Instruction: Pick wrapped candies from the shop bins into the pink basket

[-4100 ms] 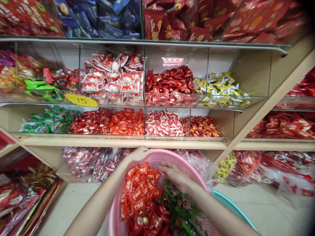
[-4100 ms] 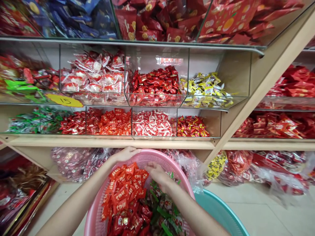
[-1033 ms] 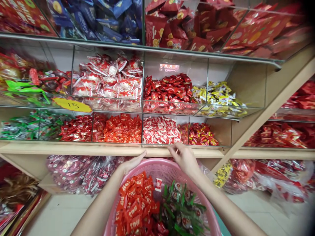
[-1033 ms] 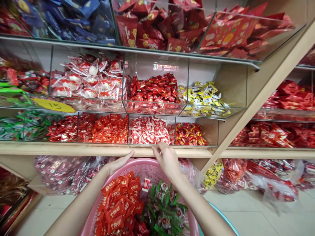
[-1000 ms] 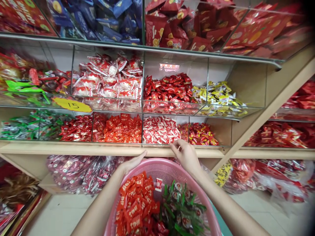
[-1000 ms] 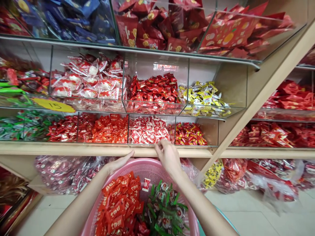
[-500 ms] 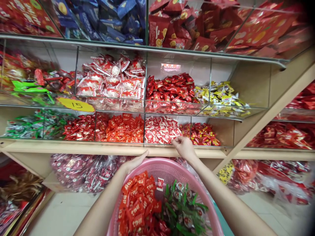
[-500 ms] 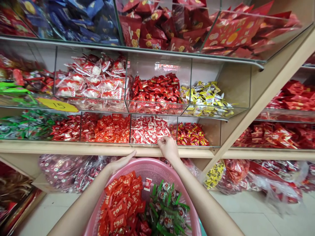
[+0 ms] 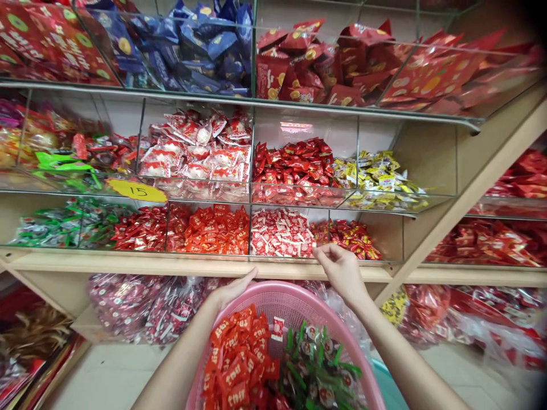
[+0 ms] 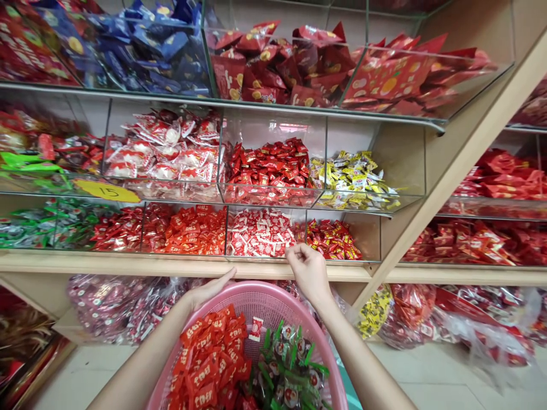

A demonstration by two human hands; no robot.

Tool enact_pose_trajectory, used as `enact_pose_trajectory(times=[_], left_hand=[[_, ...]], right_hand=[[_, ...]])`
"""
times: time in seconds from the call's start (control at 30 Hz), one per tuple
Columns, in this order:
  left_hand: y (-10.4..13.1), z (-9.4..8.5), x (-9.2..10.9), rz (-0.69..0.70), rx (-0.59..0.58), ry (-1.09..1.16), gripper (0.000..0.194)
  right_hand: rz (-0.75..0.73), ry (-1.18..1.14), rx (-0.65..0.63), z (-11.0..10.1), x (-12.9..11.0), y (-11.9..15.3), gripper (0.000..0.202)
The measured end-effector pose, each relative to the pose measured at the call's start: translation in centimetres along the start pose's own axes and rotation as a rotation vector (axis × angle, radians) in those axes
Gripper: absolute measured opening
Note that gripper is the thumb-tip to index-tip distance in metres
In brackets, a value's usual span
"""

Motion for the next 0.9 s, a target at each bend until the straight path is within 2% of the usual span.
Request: enact_pose_trajectory(times=[0.1, 0.2, 0.27, 0.33, 0.43, 0.53, 0.6, 0.73, 0.83, 0.9], left_hand=[[0.1, 0.2, 0.2, -0.025, -0.007, 0.053, 0.078], [0.3, 0.4, 0.5, -0.049, -0.038, 0.103, 0.076], [0.4, 0.5, 0.6, -0.071, -0.075, 0.141, 0.074], [0.3, 0.5, 0.6, -0.082, -0.094, 0.168, 0.072], [0.2, 0.5, 0.2, -0.09, -0.102, 0.188, 0.073], [0.2, 0.5, 0.1, -0.087, -0.116, 0.197, 0.076], [0.2, 0.5, 0.1, -0.089, -0.125, 0.187, 0.078], [0.2, 0.5, 0.3, -0.061, -0.111, 0.106, 0.08], [0.1, 0.3, 0.4, -0.01, -0.038, 0.042, 0.081], [0.2, 0.3, 0.4, 0.008, -0.026, 0.043, 0.081]], right_hand=[[-0.021, 0.009, -0.193, 0.3, 0.5, 2.3, 0.026], [-0.076, 0.178, -0.473, 1.8, 2.0, 4.7, 0.022], [-0.112, 0.318, -0.613, 3.1, 3.4, 6.0, 0.021], [-0.117, 0.413, -0.704, 4.2, 4.8, 6.8, 0.022], [-0.09, 0.471, -0.773, 5.3, 6.5, 7.4, 0.024], [-0.064, 0.493, -0.765, 5.5, 6.9, 7.4, 0.024], [-0.065, 0.492, -0.725, 5.0, 6.3, 6.9, 0.024], [-0.132, 0.412, -0.595, 3.1, 3.1, 4.4, 0.024], [-0.229, 0.339, -0.427, 1.9, 0.4, 1.3, 0.023], [-0.291, 0.345, -0.309, 1.6, -0.6, -0.7, 0.021]])
Point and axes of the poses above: each hand's wrist, its own y-axis away from the middle knuckle, its own z-axis out of the palm, x = y × z, the point moved 2 cm from there along -y, towards the middle knuckle, and after that the axes turned 13 degrees about z, right-handed, at the moved point
